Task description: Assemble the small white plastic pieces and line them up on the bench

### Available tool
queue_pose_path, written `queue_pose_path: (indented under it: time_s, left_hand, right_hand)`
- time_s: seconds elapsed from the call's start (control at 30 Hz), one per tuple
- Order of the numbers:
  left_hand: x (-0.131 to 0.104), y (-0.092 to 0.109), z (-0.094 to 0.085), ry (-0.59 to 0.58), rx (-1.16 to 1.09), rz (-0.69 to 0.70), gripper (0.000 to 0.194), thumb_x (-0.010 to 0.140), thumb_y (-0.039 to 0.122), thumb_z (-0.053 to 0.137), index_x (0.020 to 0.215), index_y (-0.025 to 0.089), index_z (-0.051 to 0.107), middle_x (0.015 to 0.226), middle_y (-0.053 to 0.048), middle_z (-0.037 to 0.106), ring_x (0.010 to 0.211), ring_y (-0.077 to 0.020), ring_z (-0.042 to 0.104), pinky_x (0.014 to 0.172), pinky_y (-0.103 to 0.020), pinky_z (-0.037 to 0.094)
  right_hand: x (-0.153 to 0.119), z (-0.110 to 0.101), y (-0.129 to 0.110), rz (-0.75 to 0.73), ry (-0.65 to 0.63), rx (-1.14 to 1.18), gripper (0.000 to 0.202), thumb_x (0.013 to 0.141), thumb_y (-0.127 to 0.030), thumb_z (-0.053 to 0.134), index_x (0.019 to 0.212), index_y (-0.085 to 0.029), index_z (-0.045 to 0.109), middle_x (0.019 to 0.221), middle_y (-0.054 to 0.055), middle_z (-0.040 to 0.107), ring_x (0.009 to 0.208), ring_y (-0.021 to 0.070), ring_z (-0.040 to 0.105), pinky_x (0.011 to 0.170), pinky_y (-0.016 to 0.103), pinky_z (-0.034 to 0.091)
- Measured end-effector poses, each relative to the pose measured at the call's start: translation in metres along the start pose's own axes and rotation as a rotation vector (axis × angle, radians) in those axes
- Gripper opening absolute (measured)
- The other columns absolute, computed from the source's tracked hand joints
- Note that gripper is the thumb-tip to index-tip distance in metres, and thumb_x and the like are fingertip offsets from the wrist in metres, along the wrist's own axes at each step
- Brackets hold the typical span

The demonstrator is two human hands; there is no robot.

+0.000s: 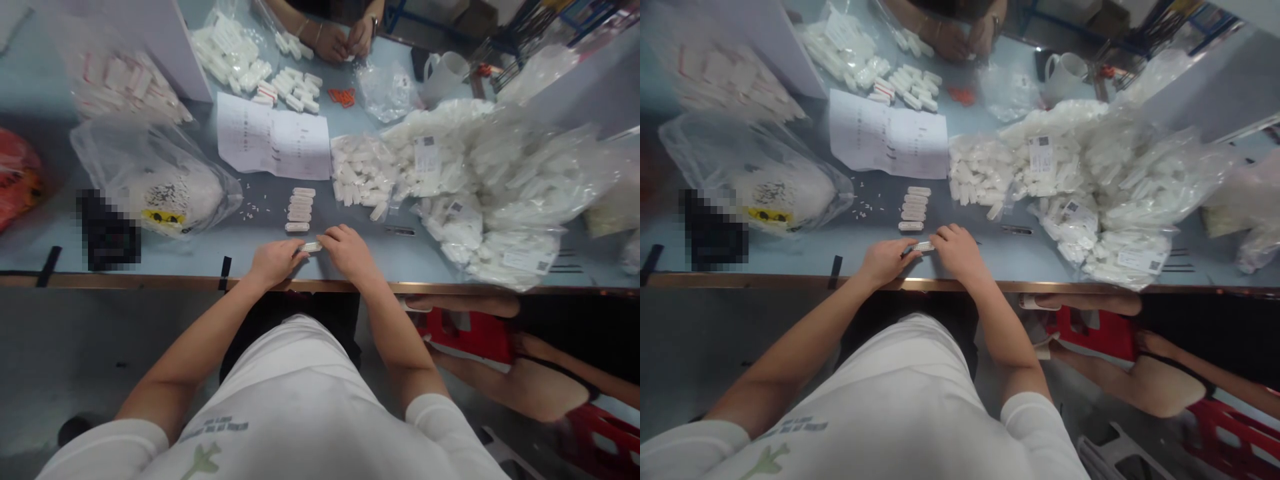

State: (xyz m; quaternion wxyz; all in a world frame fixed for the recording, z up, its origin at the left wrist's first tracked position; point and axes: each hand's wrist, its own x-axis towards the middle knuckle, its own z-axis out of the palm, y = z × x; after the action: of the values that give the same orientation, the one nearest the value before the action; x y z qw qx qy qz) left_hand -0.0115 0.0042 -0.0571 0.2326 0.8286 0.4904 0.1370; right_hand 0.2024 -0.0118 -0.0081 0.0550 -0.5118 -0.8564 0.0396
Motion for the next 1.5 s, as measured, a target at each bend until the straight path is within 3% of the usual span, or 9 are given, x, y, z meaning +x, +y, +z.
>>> queue_pose_path:
  time_s: [0.13,0.4,0.5,0.67,0.77,0.83,1.03,1.23,1.5]
  left_hand:
    - [0.000,0.001,-0.002,0.009,-0.023,-0.006,0.036,0.094,0.048,0.056,0.114,0.023,0.071,0.103,-0.010,0.076,0.090,-0.0249,0.071,0.076,-0.031,0.045]
    - [0.000,0.003,-0.002,0.014,-0.055,-0.017,0.036,0.093,0.048,0.058,0.113,0.021,0.071,0.105,-0.012,0.075,0.094,-0.0253,0.069,0.077,-0.030,0.045]
    - [0.003,0.004,-0.008,0.061,-0.223,-0.126,0.039,0.084,0.047,0.069,0.113,0.022,0.071,0.087,-0.007,0.074,0.083,-0.0230,0.067,0.070,-0.028,0.043]
    - [0.011,0.002,-0.028,0.250,-0.946,-0.429,0.027,0.081,0.045,0.073,0.088,0.019,0.070,0.051,0.006,0.042,0.047,-0.0091,0.040,0.049,-0.022,0.032]
    - [0.018,0.002,-0.040,0.198,-1.596,-0.588,0.022,0.089,0.037,0.064,0.084,0.015,0.066,0.051,0.008,0.032,0.040,-0.0049,0.025,0.039,-0.020,0.023]
    - [0.021,0.004,-0.044,0.134,-1.856,-0.683,0.020,0.092,0.028,0.058,0.085,0.012,0.066,0.054,0.006,0.040,0.040,-0.0032,0.027,0.038,-0.018,0.025]
    - [0.019,0.017,-0.040,0.096,-2.014,-0.710,0.037,0.100,0.035,0.043,0.097,0.009,0.069,0.084,-0.010,0.069,0.079,-0.0141,0.068,0.072,-0.025,0.057]
    - [0.015,0.028,-0.039,0.031,-2.013,-0.564,0.051,0.100,0.049,0.038,0.110,0.007,0.067,0.117,-0.019,0.069,0.114,-0.0250,0.065,0.100,-0.038,0.053]
    - [0.013,0.040,-0.041,0.015,-1.993,-0.543,0.053,0.101,0.049,0.039,0.133,0.011,0.056,0.134,-0.018,0.062,0.128,-0.0260,0.058,0.111,-0.043,0.045]
  right_hand:
    - [-0.010,0.000,0.000,-0.017,0.044,0.005,0.034,0.098,-0.015,0.047,0.126,-0.020,0.065,0.107,0.010,0.068,0.092,0.0237,0.049,0.077,0.037,0.036]
    - [-0.014,0.002,-0.005,-0.071,-0.024,-0.009,0.030,0.097,-0.019,0.051,0.123,-0.023,0.066,0.104,0.009,0.071,0.093,0.0235,0.050,0.075,0.037,0.037]
    - [-0.015,0.005,0.001,-0.015,0.049,0.068,0.033,0.097,-0.017,0.050,0.125,-0.023,0.066,0.105,0.009,0.071,0.089,0.0219,0.052,0.075,0.035,0.041]
    - [-0.014,0.009,0.002,0.089,0.214,0.145,0.034,0.098,-0.016,0.046,0.125,-0.020,0.066,0.106,0.011,0.070,0.090,0.0212,0.056,0.079,0.034,0.046]
    - [-0.009,0.007,-0.005,0.087,0.260,0.178,0.032,0.099,-0.018,0.044,0.121,-0.020,0.068,0.103,0.011,0.070,0.089,0.0207,0.056,0.079,0.034,0.046]
    - [-0.004,0.004,-0.012,0.086,0.290,0.205,0.031,0.101,-0.020,0.043,0.119,-0.021,0.068,0.101,0.010,0.070,0.089,0.0204,0.056,0.080,0.034,0.046]
    - [0.011,-0.002,-0.040,0.012,0.286,0.216,0.028,0.102,-0.024,0.044,0.108,-0.022,0.071,0.096,0.008,0.068,0.086,0.0197,0.053,0.081,0.033,0.041]
    - [0.024,0.004,-0.053,0.029,0.224,0.105,0.029,0.103,-0.029,0.045,0.101,-0.021,0.073,0.095,0.008,0.068,0.086,0.0205,0.050,0.074,0.035,0.032]
    - [0.028,0.007,-0.051,0.119,0.175,0.171,0.026,0.101,-0.034,0.048,0.101,-0.019,0.070,0.095,0.009,0.065,0.091,0.0229,0.051,0.077,0.035,0.035]
